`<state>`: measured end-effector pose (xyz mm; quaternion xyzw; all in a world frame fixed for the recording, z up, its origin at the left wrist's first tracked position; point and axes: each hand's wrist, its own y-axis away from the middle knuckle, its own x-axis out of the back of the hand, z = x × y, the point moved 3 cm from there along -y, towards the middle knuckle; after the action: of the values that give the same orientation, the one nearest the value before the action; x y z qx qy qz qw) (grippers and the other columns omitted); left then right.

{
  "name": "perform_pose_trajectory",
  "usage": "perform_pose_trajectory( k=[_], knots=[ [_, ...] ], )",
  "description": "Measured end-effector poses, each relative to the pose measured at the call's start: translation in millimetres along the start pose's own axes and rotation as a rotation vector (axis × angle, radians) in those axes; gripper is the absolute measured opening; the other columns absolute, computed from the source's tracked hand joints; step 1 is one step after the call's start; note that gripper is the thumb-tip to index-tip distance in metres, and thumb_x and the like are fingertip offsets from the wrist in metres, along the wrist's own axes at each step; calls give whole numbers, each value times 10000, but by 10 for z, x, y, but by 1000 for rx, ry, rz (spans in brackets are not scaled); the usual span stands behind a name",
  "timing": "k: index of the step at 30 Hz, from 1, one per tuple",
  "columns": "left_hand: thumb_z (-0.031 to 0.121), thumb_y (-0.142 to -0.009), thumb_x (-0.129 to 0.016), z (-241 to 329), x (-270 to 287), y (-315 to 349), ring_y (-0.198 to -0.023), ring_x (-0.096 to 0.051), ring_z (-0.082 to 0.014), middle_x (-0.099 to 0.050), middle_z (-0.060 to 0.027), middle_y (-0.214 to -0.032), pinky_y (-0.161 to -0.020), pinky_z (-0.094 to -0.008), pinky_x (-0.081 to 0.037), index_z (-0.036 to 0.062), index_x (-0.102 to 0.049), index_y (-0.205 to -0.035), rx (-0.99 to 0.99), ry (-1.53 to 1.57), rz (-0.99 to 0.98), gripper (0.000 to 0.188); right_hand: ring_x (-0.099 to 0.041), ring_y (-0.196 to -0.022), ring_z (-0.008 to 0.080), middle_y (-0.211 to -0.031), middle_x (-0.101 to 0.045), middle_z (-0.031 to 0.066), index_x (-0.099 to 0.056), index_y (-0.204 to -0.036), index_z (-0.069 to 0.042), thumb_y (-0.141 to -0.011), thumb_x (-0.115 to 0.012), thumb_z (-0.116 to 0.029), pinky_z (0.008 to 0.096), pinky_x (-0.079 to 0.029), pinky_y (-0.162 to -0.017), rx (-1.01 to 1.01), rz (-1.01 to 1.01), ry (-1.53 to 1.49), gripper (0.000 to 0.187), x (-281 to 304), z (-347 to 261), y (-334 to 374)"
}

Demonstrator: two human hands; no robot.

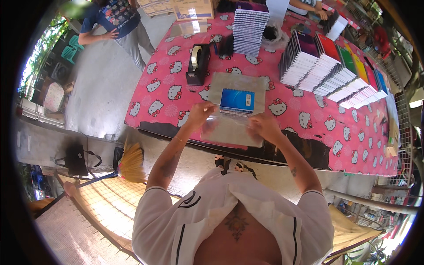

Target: The person picks up notebooks of various colors from several stacks on a table, aligns them into a single pile, and slides the pile into a clear plastic bag.

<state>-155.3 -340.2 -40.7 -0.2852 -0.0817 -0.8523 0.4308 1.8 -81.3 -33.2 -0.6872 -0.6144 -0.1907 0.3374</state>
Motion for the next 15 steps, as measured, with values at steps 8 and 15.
perform_pose_trajectory(
  k=[8,15],
  knots=[
    [153,-913,-717,-384,18,-563,-754,-628,-96,-702,-28,-809,-716,-269,-518,-13,-721,-973,97,246,-65,176,-651,-815,141,-902,-694,61,-648,-1177,-11,-986,-630,-188,295,-530,-738,-506,536,-606,261,-130,525,-223],
    [201,-897,-750,-357,-50,-708,-711,-622,-103,-671,-38,-775,-650,-261,-506,-17,-677,-873,189,280,-169,231,-640,-757,131,-810,-659,49,-644,-1014,35,-966,-675,-259,272,-515,-698,-618,365,-845,300,-287,725,-249]
  ],
)
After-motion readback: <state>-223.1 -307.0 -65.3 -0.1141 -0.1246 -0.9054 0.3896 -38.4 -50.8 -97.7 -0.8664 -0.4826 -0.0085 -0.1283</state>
